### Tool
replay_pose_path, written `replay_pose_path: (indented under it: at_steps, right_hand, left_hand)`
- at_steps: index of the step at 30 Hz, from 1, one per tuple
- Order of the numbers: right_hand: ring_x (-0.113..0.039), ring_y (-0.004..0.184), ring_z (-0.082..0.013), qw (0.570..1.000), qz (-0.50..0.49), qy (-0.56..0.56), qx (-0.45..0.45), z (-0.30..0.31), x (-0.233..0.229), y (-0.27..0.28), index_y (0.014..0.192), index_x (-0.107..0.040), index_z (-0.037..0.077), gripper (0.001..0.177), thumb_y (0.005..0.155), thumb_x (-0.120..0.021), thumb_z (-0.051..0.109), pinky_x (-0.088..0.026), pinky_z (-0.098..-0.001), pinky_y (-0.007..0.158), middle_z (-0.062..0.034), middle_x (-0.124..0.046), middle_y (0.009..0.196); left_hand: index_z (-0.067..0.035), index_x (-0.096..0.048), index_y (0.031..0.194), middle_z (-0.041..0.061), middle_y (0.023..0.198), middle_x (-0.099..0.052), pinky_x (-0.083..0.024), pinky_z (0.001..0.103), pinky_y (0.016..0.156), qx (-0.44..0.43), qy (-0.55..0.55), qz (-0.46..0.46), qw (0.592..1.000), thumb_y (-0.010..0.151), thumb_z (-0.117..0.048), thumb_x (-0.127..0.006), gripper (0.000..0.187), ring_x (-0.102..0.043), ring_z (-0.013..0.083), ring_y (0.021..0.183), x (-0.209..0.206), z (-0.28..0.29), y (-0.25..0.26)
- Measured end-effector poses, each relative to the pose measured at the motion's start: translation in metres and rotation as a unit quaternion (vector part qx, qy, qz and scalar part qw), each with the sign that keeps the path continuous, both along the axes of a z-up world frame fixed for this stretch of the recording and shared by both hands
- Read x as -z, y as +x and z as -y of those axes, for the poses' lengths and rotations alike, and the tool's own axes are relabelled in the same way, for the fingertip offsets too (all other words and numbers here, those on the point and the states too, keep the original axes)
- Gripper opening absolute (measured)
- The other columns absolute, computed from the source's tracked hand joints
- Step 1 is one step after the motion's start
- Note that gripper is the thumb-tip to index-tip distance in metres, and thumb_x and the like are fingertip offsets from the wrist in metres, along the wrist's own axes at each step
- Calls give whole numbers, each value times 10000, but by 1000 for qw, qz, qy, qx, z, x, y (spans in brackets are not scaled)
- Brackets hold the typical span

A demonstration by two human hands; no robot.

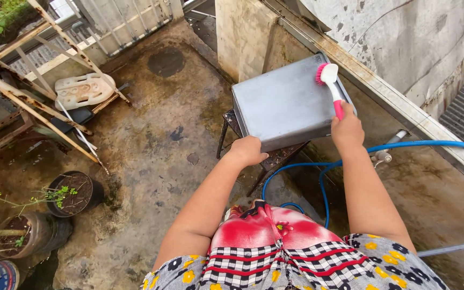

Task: Washing a grey plastic trash can using a hose and a scrubbing brush outdoors.

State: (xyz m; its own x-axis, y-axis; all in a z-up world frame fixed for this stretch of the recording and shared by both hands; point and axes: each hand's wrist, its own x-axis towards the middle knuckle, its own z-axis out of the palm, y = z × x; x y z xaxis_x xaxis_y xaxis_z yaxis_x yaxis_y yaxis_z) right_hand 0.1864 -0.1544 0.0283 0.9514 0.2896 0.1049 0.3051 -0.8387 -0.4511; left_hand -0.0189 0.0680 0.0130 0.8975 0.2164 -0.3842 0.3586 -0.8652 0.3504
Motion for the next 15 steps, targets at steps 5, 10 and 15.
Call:
replay_pose_path:
  at_steps: [5,10,15]
  right_hand:
    - [-672,1018,-450,998,-25,-39,-40,-28,17,-62,1505,-483,209,552,980,-647,244,-537,-556,878,-238,-663,1125]
    - [-667,948,-437,984,5,4,-178,-46,38,-134,1463,-506,218,534,949,-644,251,-552,-548,816,-199,-636,1082]
    - [-681,957,-424,994,-12,-21,-110,-35,19,-114,1409,-548,223,465,955,-646,252,-543,-557,824,-175,-666,1085]
  left_hand:
    - [5,-745,1073,201,1076,-743,-592,450,878,20,-15,-19,1000,896,-473,-719,510,-728,355,1012,-10,-8,4]
    - [8,-745,1068,212,1073,-738,-582,451,887,41,-30,-2,999,881,-436,-733,482,-720,365,1013,-9,-12,9]
    - [21,-750,1058,218,1079,-735,-582,453,891,58,-25,-11,998,896,-448,-724,497,-714,375,1019,-10,-13,16]
